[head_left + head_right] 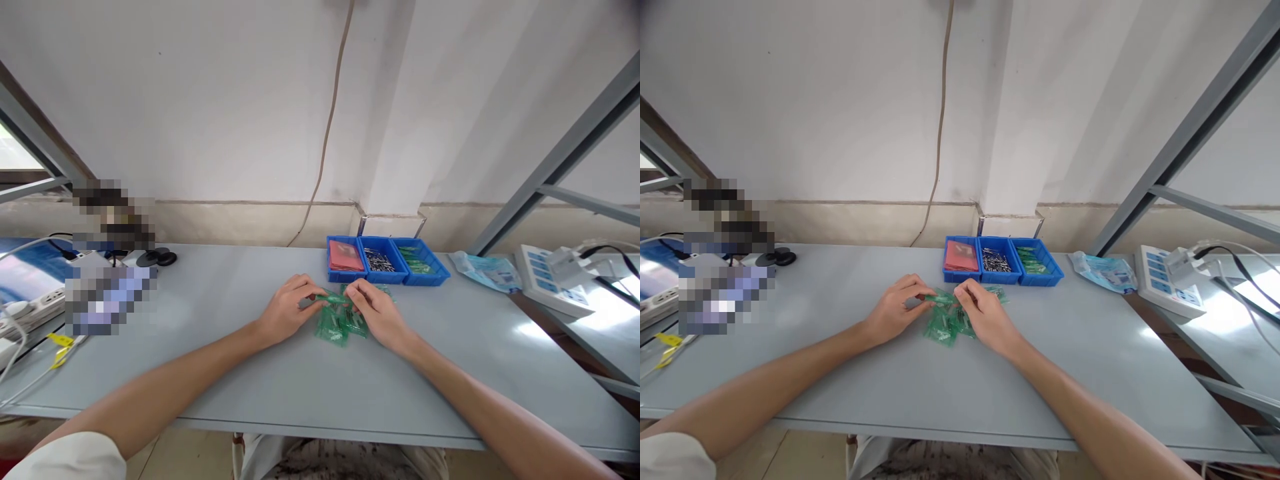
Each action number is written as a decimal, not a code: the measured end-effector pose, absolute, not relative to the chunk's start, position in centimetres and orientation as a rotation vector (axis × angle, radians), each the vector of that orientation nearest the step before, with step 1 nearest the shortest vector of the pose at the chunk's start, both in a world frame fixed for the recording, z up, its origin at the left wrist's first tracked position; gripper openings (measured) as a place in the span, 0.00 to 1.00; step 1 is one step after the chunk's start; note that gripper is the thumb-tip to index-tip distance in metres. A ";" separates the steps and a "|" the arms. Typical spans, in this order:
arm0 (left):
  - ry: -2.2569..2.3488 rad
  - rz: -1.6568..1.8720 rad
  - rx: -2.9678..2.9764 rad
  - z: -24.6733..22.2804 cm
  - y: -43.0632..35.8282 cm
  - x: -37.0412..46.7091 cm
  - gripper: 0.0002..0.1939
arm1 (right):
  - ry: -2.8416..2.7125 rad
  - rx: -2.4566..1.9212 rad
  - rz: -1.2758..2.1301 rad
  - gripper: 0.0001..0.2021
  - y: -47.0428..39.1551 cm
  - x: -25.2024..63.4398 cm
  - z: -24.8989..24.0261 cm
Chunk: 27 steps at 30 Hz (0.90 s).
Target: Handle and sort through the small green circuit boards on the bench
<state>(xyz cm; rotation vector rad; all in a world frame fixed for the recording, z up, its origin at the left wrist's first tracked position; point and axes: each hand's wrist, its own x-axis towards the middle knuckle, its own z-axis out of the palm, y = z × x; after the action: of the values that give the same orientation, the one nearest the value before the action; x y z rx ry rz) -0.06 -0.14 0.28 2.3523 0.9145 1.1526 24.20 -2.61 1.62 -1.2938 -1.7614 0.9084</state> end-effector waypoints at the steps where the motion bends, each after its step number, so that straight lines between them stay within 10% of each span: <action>1: 0.915 1.154 2.358 0.3 -0.1 0.0 0.06 | -1.762 -1.291 0.911 0.20 -2.6 24.2 1.6; 27: 0.865 1.068 2.448 0.6 -0.3 0.0 0.15 | -1.932 -1.165 0.794 0.11 -2.7 24.1 1.7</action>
<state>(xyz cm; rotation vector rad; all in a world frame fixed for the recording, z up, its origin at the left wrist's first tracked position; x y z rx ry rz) 0.04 -0.31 0.56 2.4482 0.8655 1.0683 24.08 -2.68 1.74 -1.1649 -1.9321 0.7942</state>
